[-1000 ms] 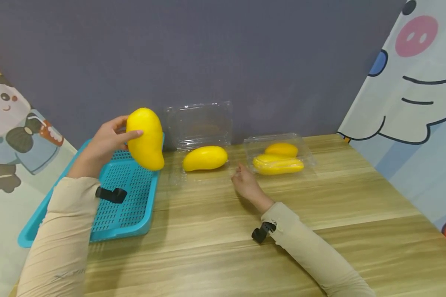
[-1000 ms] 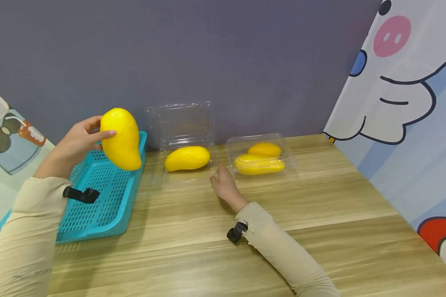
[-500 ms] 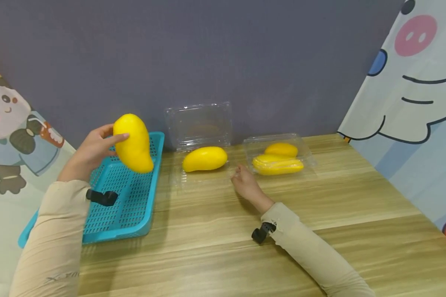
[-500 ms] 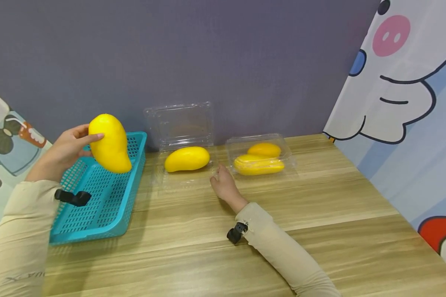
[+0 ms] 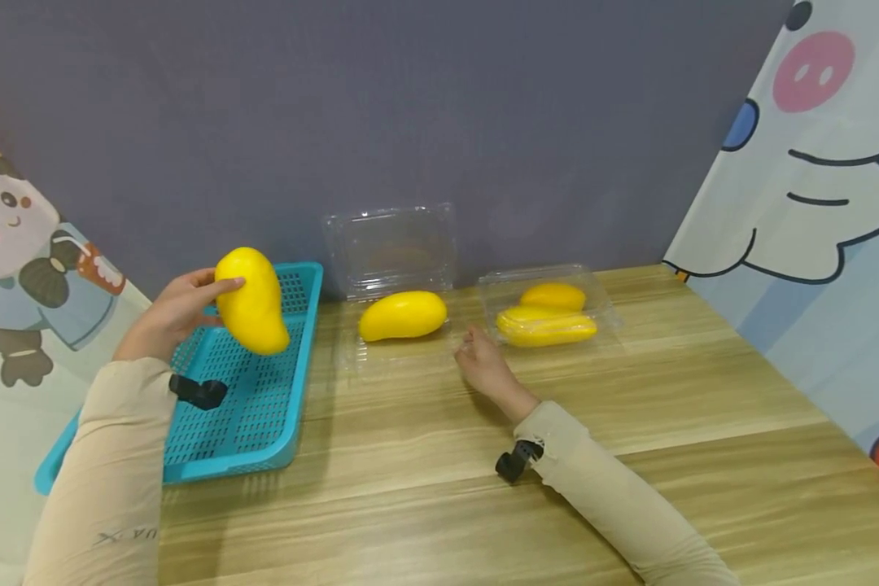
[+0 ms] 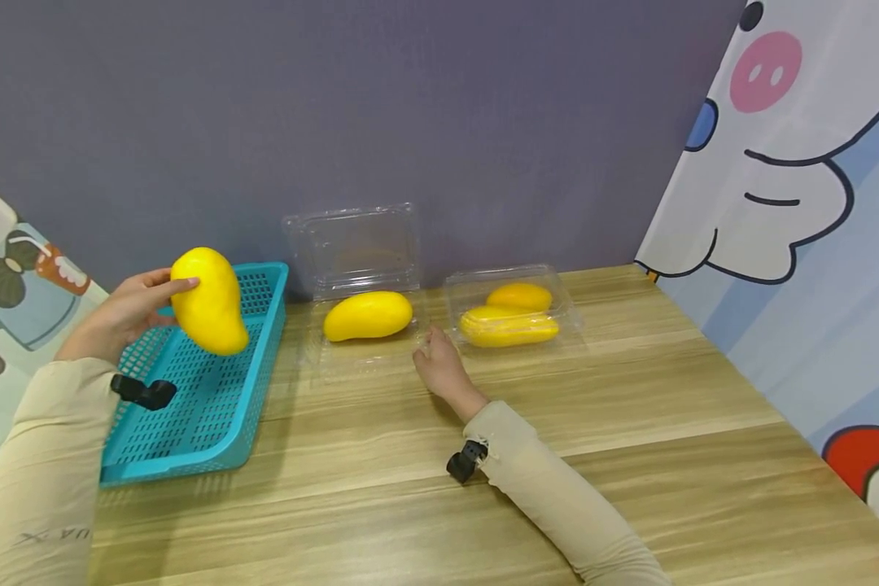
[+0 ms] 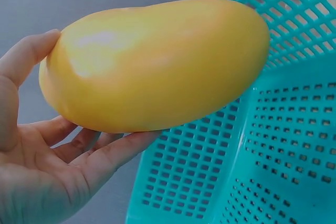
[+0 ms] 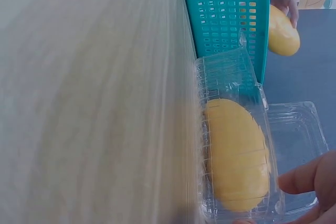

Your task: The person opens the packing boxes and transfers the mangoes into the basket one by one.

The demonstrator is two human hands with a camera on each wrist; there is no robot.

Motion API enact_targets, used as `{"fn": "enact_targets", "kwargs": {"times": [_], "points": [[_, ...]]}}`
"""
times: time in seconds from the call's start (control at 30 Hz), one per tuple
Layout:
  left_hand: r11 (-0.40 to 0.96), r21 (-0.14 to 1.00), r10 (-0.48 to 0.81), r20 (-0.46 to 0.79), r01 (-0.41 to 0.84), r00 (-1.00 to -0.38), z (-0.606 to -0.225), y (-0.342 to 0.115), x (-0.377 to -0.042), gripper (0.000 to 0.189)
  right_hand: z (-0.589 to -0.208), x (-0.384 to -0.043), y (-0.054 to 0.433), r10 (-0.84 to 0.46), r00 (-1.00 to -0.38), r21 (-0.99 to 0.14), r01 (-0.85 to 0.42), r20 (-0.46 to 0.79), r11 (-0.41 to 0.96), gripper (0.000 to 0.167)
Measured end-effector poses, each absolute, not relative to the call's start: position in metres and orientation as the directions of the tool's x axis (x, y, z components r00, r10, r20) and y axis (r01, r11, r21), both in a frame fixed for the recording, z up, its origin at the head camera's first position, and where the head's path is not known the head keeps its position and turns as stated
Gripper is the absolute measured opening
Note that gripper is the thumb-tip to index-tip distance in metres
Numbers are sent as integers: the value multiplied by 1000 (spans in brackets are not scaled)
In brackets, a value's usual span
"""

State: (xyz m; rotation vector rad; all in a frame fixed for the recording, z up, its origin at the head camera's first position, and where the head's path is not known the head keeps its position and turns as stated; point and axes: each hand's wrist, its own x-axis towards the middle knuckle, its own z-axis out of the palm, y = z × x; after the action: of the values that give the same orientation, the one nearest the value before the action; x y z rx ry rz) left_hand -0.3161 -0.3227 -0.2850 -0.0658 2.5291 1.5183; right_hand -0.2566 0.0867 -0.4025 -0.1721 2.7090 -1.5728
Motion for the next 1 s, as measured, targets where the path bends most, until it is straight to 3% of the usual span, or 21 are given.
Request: {"fn": "enact_targets", "kwargs": {"times": [0.27,0.43,0.73,1.0], "points": [[525,839,101,-229,-143,-968,-292,-327,-322,93,-405,-255,88,-107,-990,-862,-137,97,488,57],[566,810,120,-266,-154,-956,-300,-329,-327,95,-402,-255,87,-102,-994,-875,-92,49,475,58],[598,768,96,-353,-230,-930,-311,-326,-327,104,-403,-255,86,-105,-992,-858,-118,75,500,57],[646,722,92,-396,-248,-914,-323,-324,-330,101,-401,-252,87,-111,-991,-864,-115,69,490,59]]}}
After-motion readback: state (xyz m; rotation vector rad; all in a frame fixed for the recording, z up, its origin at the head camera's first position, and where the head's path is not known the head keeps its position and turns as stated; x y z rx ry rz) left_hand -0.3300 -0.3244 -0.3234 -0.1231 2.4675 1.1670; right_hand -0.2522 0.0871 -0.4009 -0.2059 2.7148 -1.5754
